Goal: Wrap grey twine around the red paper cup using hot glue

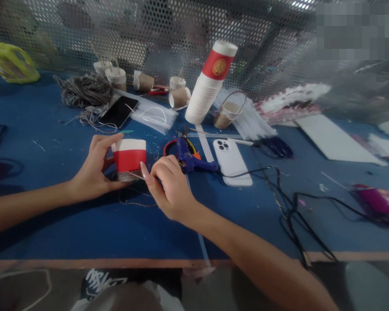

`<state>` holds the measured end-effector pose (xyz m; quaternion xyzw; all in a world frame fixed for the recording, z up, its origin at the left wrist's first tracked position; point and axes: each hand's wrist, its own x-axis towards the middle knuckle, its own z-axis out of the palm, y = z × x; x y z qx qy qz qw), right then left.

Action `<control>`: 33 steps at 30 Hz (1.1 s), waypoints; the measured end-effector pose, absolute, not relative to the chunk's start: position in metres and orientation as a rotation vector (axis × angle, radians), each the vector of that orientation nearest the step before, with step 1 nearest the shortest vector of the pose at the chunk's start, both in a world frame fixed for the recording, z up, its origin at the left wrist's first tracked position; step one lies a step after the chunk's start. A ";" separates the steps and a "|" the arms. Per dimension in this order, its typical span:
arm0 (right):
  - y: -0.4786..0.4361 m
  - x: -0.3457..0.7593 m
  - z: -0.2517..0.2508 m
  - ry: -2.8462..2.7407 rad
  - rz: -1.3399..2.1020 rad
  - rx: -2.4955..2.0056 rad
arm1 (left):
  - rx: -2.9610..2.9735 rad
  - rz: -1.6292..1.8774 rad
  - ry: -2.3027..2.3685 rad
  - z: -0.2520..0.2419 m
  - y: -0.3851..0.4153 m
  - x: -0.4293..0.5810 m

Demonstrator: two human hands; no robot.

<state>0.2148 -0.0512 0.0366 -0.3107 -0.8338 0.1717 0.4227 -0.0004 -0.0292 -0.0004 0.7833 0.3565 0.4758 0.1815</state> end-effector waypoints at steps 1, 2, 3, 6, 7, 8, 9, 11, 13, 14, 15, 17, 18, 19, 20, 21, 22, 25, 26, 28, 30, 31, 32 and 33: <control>-0.053 0.215 0.038 -2.103 0.455 -0.765 | 2.218 1.346 1.030 -0.001 -0.029 -0.001; -0.054 0.214 0.039 -2.132 0.477 -0.746 | 2.223 1.347 1.050 -0.001 -0.029 -0.001; -0.056 0.214 0.040 -2.168 0.491 -0.717 | 2.223 1.351 1.070 -0.002 -0.029 -0.001; -0.062 0.213 0.041 -2.338 0.427 -0.568 | 2.186 1.393 1.098 -0.004 -0.029 0.000; -0.063 0.213 0.041 -2.401 0.360 -0.507 | 2.159 1.417 1.091 -0.006 -0.029 0.000; -0.064 0.214 0.040 -2.453 0.281 -0.446 | 2.125 1.448 1.074 -0.007 -0.028 0.001; -0.065 0.215 0.040 -2.488 0.197 -0.390 | 2.093 1.472 1.049 -0.009 -0.028 0.002; -0.065 0.218 0.042 -2.507 0.047 -0.298 | 2.050 1.507 0.990 -0.011 -0.027 0.003; -0.061 0.223 0.048 -2.493 -0.086 -0.241 | 2.050 1.514 0.925 -0.012 -0.026 0.004; -0.058 0.226 0.053 -2.480 -0.165 -0.228 | 2.063 1.511 0.887 -0.011 -0.025 0.004; -0.055 0.230 0.058 -2.470 -0.254 -0.230 | 2.073 1.504 0.852 -0.010 -0.024 0.005; -0.047 0.238 0.069 -2.429 -0.401 -0.254 | 2.080 1.512 0.774 -0.008 -0.023 0.005; -0.043 0.243 0.074 -2.428 -0.429 -0.298 | 2.071 1.523 0.749 -0.007 -0.023 0.005; -0.039 0.249 0.078 -2.428 -0.432 -0.337 | 2.055 1.534 0.733 -0.007 -0.022 0.005; -0.035 0.254 0.081 -2.432 -0.449 -0.356 | 2.036 1.543 0.719 -0.006 -0.022 0.005; -0.031 0.260 0.083 -2.416 -0.507 -0.415 | 2.021 1.546 0.711 -0.006 -0.021 0.005; -0.027 0.267 0.082 -2.402 -0.593 -0.436 | 2.019 1.546 0.692 -0.007 -0.021 0.006; -0.016 0.285 0.076 -2.374 -0.729 -0.824 | 2.060 1.502 0.734 -0.007 -0.021 0.006; -0.012 0.291 0.073 -2.363 -0.692 -1.012 | 2.067 1.471 0.781 -0.007 -0.021 0.006; -0.006 0.302 0.068 -2.413 -0.524 -1.318 | 2.025 1.397 0.877 -0.007 -0.021 0.005; -0.003 0.309 0.065 -2.529 -0.232 -1.458 | 1.928 1.337 0.930 -0.005 -0.021 0.004; -0.002 0.312 0.064 -2.581 -0.078 -1.480 | 1.872 1.312 0.951 -0.004 -0.020 0.004; -0.002 0.313 0.063 -2.615 0.052 -1.486 | 1.822 1.289 0.970 -0.003 -0.020 0.004; -0.002 0.312 0.062 -2.627 0.133 -1.494 | 1.778 1.264 0.984 -0.001 -0.020 0.004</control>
